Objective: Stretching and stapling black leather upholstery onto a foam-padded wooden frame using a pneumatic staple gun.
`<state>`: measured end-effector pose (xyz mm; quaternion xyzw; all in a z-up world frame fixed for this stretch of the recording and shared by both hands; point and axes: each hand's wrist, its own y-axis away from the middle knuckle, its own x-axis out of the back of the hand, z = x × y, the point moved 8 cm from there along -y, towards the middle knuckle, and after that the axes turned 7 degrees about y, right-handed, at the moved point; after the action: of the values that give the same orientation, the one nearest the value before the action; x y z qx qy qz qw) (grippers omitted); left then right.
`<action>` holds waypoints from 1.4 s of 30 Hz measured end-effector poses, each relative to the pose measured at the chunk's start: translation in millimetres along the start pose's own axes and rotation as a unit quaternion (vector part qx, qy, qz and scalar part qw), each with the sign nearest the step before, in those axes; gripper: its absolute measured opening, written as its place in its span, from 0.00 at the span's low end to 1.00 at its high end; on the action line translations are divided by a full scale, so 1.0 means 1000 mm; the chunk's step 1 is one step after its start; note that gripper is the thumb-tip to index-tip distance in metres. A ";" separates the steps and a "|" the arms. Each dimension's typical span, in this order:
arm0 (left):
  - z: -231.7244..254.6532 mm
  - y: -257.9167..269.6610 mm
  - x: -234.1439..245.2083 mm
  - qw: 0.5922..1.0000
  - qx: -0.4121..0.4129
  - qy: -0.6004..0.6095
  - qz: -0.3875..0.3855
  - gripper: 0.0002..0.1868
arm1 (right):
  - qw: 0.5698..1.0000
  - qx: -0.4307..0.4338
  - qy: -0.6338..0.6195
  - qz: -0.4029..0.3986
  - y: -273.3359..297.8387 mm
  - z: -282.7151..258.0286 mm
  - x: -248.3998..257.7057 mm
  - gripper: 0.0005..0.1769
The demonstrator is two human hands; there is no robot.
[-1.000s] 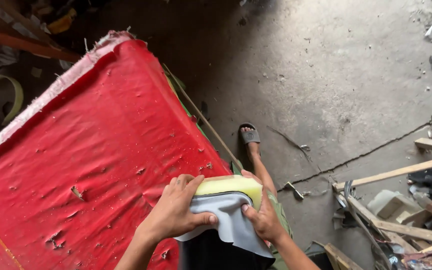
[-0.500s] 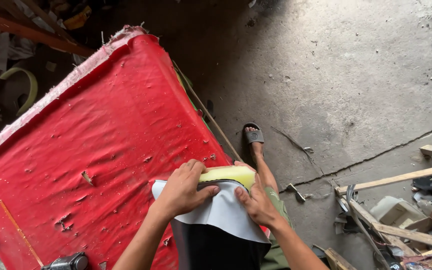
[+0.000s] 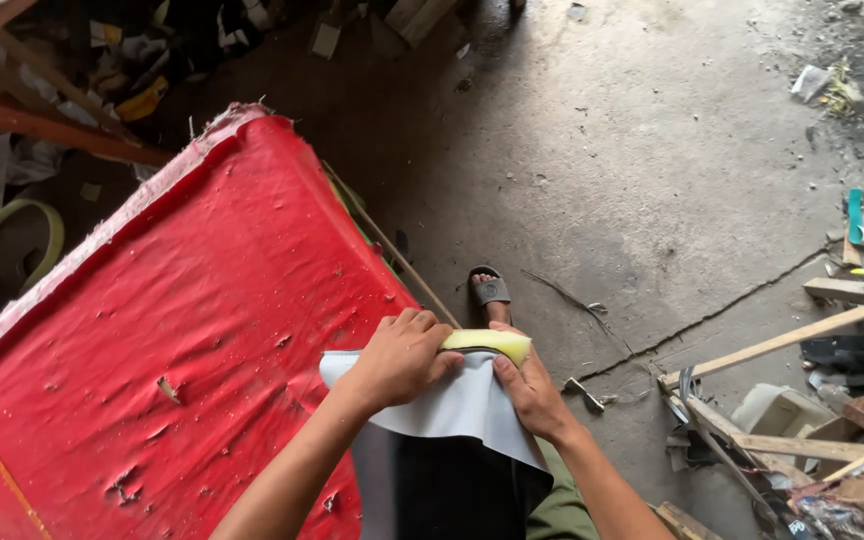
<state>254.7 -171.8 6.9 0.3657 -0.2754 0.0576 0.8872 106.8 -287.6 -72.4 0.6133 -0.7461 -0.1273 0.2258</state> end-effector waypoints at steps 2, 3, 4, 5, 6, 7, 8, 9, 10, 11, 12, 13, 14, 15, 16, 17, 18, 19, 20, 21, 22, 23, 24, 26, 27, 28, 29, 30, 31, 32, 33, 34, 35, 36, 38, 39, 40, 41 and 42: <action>0.004 -0.006 -0.001 0.999 -0.002 -0.045 -0.006 0.23 | 0.999 0.018 -0.037 -0.007 0.002 -0.002 -0.003 0.31; 0.002 -0.009 -0.006 0.999 -0.004 -0.048 -0.006 0.23 | 0.999 0.019 -0.038 -0.003 0.003 -0.006 -0.001 0.31; 0.000 -0.013 -0.010 0.999 -0.009 -0.052 0.001 0.23 | 0.998 0.028 -0.054 -0.001 0.004 -0.010 0.000 0.32; -0.003 -0.016 -0.015 0.998 -0.012 -0.057 0.008 0.23 | 0.997 0.037 -0.071 0.001 0.005 -0.015 0.000 0.33; -0.007 -0.019 -0.020 0.998 -0.014 -0.059 0.007 0.23 | 0.997 0.037 -0.072 0.003 0.001 -0.014 -0.001 0.33; -0.011 -0.019 -0.021 0.996 -0.015 -0.080 0.039 0.22 | 0.998 0.035 -0.055 0.017 -0.002 -0.012 -0.001 0.32; -0.015 -0.019 -0.023 0.992 -0.017 -0.100 0.071 0.22 | 0.998 0.033 -0.037 0.029 -0.004 -0.010 -0.002 0.32; -0.017 -0.018 -0.033 0.992 -0.016 -0.101 0.070 0.22 | 0.998 0.033 -0.039 0.029 -0.007 -0.009 -0.005 0.32; -0.007 -0.008 -0.020 0.961 -0.073 -0.137 0.228 0.21 | 0.998 0.012 -0.020 0.064 -0.009 -0.005 -0.002 0.28; 0.004 0.009 -0.013 0.902 -0.129 -0.168 0.377 0.20 | 0.995 -0.010 0.000 0.101 -0.010 0.000 0.002 0.24; 0.020 0.018 -0.015 0.902 -0.129 -0.169 0.375 0.20 | 0.995 -0.012 -0.002 0.101 -0.010 0.000 0.000 0.24; 0.042 0.027 -0.018 0.895 -0.171 -0.163 0.378 0.18 | 0.993 -0.028 -0.015 0.110 -0.011 0.002 0.002 0.24; 0.064 0.037 -0.021 0.886 -0.212 -0.157 0.380 0.15 | 0.992 -0.045 -0.029 0.118 -0.012 0.004 0.004 0.25; 0.061 0.038 -0.029 0.885 -0.216 -0.157 0.381 0.15 | 0.991 -0.044 -0.028 0.122 -0.013 0.003 0.005 0.25; 0.055 0.032 -0.043 0.906 -0.197 -0.176 0.330 0.34 | 0.989 -0.074 -0.043 0.124 -0.014 0.008 0.006 0.23; 0.048 0.028 -0.058 0.924 -0.175 -0.196 0.278 0.52 | 0.985 -0.104 -0.059 0.124 -0.013 0.013 0.005 0.22; 0.045 0.024 -0.059 0.924 -0.177 -0.196 0.278 0.52 | 0.985 -0.103 -0.059 0.125 -0.017 0.016 0.007 0.22; 0.041 0.022 -0.062 0.924 -0.171 -0.200 0.277 0.50 | 0.984 -0.111 -0.070 0.123 -0.018 0.021 0.006 0.24; 0.038 0.020 -0.065 0.925 -0.165 -0.204 0.276 0.48 | 0.982 -0.118 -0.081 0.121 -0.020 0.026 0.005 0.26; 0.037 0.020 -0.068 0.924 -0.166 -0.204 0.278 0.48 | 0.983 -0.116 -0.079 0.122 -0.010 0.020 0.006 0.26; 0.038 0.021 -0.069 0.918 -0.162 -0.211 0.294 0.43 | 0.978 -0.028 0.019 0.204 0.002 -0.003 0.021 0.29; 0.038 0.022 -0.069 0.911 -0.160 -0.221 0.309 0.39 | 0.950 0.061 0.115 0.284 0.018 -0.028 0.031 0.34; 0.034 0.016 -0.069 0.909 -0.163 -0.223 0.310 0.39 | 0.949 0.063 0.114 0.288 0.026 -0.037 0.035 0.34; 0.030 0.011 -0.075 0.912 -0.163 -0.212 0.310 0.36 | 0.962 0.107 0.183 0.171 0.045 -0.059 0.021 0.39; 0.027 0.011 -0.075 0.911 -0.169 -0.210 0.311 0.36 | 0.961 0.106 0.186 0.176 0.047 -0.051 0.016 0.39; 0.023 0.009 -0.077 0.918 -0.165 -0.210 0.293 0.35 | 0.946 0.150 0.223 0.182 0.051 -0.052 0.010 0.33; 0.021 0.001 -0.076 0.922 -0.166 -0.210 0.279 0.34 | 0.926 0.195 0.261 0.190 0.052 -0.053 0.007 0.27; 0.024 0.011 -0.066 0.919 -0.176 -0.210 0.283 0.34 | 0.922 0.196 0.268 0.199 0.051 -0.041 0.001 0.27; 0.022 0.006 -0.066 0.944 -0.165 -0.208 0.197 0.40 | 0.918 0.192 0.275 0.210 0.048 -0.029 0.000 0.26; 0.020 0.001 -0.066 0.960 -0.152 -0.208 0.109 0.46 | 0.914 0.189 0.282 0.221 0.043 -0.016 0.000 0.28; 0.026 0.000 -0.069 0.956 -0.173 -0.210 0.110 0.46 | 0.908 0.183 0.291 0.239 0.041 -0.016 0.001 0.28; 0.027 -0.004 -0.070 0.951 -0.167 -0.226 0.127 0.45 | 0.918 0.142 0.259 0.263 0.036 -0.009 0.006 0.25; 0.024 -0.002 -0.071 0.948 -0.154 -0.240 0.144 0.44 | 0.927 0.103 0.223 0.282 0.032 -0.002 0.005 0.22; 0.027 -0.009 -0.076 0.945 -0.168 -0.241 0.144 0.44 | 0.923 0.100 0.227 0.294 0.026 -0.001 0.004 0.22; 0.026 -0.015 -0.068 0.927 -0.149 -0.244 0.244 0.24 | 0.933 -0.050 0.191 0.301 0.010 0.024 0.000 0.20; 0.024 -0.020 -0.064 0.927 -0.154 -0.243 0.242 0.24 | 0.931 -0.054 0.192 0.306 0.009 0.024 0.003 0.20; 0.023 -0.023 -0.056 0.925 -0.170 -0.206 0.271 0.13 | 0.943 -0.056 0.150 0.292 0.006 0.026 0.003 0.17; 0.022 -0.027 -0.048 0.921 -0.187 -0.167 0.299 0.10 | 0.952 -0.057 0.108 0.281 0.003 0.029 0.005 0.14; 0.016 -0.041 -0.046 0.920 -0.195 -0.164 0.298 0.10 | 0.949 -0.060 0.111 0.288 0.002 0.023 0.012 0.14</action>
<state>221.5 -207.5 -33.1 0.0907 -0.5188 0.2036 0.8253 92.4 -301.1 -89.2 0.3680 -0.8522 -0.0328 0.3706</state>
